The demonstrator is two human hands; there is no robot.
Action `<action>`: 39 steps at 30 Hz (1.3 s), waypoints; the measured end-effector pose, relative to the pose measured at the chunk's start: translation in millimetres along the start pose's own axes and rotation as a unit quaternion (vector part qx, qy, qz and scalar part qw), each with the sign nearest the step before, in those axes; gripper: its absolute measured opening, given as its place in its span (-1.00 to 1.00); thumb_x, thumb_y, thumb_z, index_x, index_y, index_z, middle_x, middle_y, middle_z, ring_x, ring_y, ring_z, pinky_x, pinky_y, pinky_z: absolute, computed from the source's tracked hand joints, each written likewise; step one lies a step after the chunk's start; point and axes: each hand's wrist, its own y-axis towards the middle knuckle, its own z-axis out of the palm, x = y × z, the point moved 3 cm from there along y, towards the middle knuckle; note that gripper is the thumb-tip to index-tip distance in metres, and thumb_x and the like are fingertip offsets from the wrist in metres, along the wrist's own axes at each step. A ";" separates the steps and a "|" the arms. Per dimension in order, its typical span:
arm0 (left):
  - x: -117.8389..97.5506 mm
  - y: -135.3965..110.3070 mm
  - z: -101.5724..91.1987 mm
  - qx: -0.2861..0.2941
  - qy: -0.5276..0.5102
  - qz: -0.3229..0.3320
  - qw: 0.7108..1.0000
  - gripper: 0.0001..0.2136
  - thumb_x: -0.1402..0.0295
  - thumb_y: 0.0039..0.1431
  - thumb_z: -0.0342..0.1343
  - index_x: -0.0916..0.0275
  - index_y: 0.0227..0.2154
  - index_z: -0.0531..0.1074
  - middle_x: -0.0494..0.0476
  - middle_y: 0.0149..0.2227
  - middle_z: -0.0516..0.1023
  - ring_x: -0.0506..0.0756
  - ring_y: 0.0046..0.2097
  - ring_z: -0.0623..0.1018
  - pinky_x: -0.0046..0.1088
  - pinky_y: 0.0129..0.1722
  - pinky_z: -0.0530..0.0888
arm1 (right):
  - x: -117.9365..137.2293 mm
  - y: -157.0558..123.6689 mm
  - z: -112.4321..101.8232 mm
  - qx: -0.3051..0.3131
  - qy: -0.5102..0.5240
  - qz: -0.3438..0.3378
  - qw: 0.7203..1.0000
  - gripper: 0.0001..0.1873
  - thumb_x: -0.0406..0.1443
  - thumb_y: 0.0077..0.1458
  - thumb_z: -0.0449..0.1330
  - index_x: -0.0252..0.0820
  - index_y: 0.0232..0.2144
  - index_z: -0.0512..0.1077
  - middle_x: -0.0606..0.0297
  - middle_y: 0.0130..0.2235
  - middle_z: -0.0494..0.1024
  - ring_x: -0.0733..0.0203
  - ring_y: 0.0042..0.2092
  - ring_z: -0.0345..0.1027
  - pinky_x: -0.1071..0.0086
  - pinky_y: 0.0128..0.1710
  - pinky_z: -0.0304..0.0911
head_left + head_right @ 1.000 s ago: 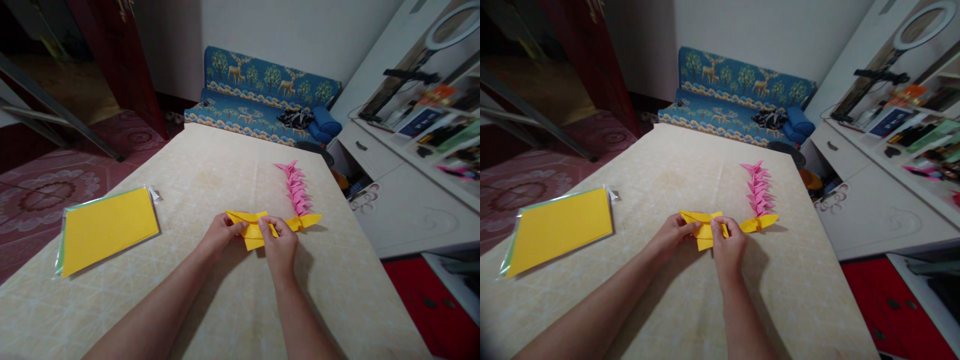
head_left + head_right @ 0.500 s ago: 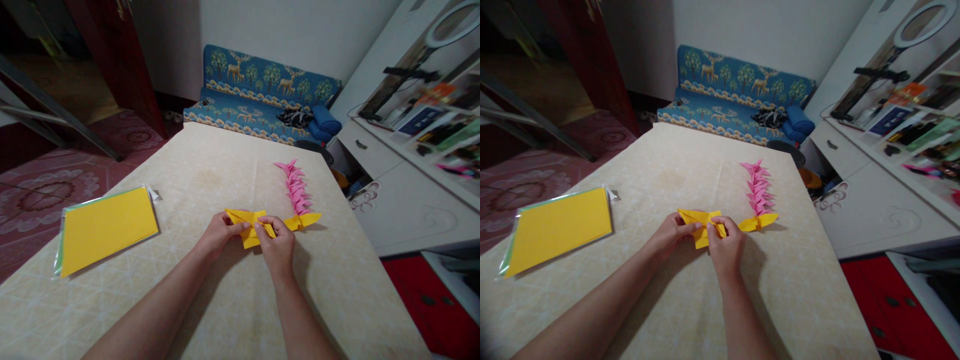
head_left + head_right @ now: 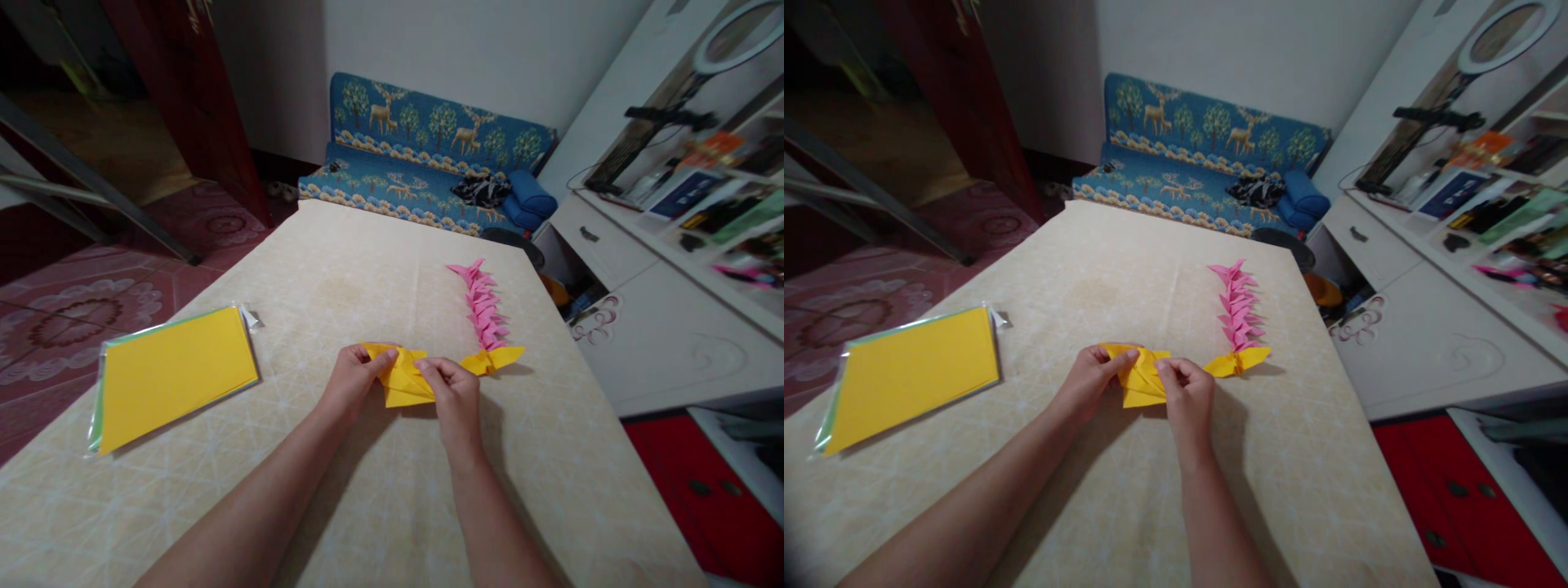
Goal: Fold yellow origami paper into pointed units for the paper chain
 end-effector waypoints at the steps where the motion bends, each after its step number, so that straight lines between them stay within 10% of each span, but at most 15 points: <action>1: -0.7 -0.5 0.3 0.002 0.003 0.004 1.000 -0.71 0.27 -0.14 0.30 0.35 -0.34 0.54 0.25 -0.35 0.61 0.14 -0.36 0.57 -0.35 -0.30 0.47 | -1.9 0.9 -0.8 0.004 0.006 0.009 1.000 -0.80 -0.21 -0.08 0.22 -0.26 -0.53 0.49 0.31 -0.51 0.49 0.21 -0.43 0.36 0.41 -0.42 0.26; 14: -16.6 -0.7 0.9 -0.018 0.100 0.102 0.990 -0.76 0.28 -0.16 0.31 0.33 -0.41 0.58 0.20 -0.39 0.60 0.09 -0.39 0.54 -0.45 -0.35 0.44 | -10.0 4.1 -0.4 0.041 0.110 0.081 0.990 -0.79 -0.21 -0.15 0.28 -0.25 -0.55 0.39 0.41 -0.60 0.39 0.35 -0.55 0.25 0.50 -0.54 0.16; 39: -7.8 0.8 -4.7 -0.066 0.028 0.061 0.996 -0.52 0.25 -0.24 0.35 0.28 -0.17 0.44 0.12 -0.36 0.57 0.07 -0.36 0.53 -0.46 -0.33 0.43 | -18.0 5.8 4.6 0.038 0.072 0.065 0.995 -0.69 -0.27 -0.32 0.36 -0.22 -0.47 0.34 0.38 -0.52 0.44 0.31 -0.48 0.36 0.47 -0.48 0.28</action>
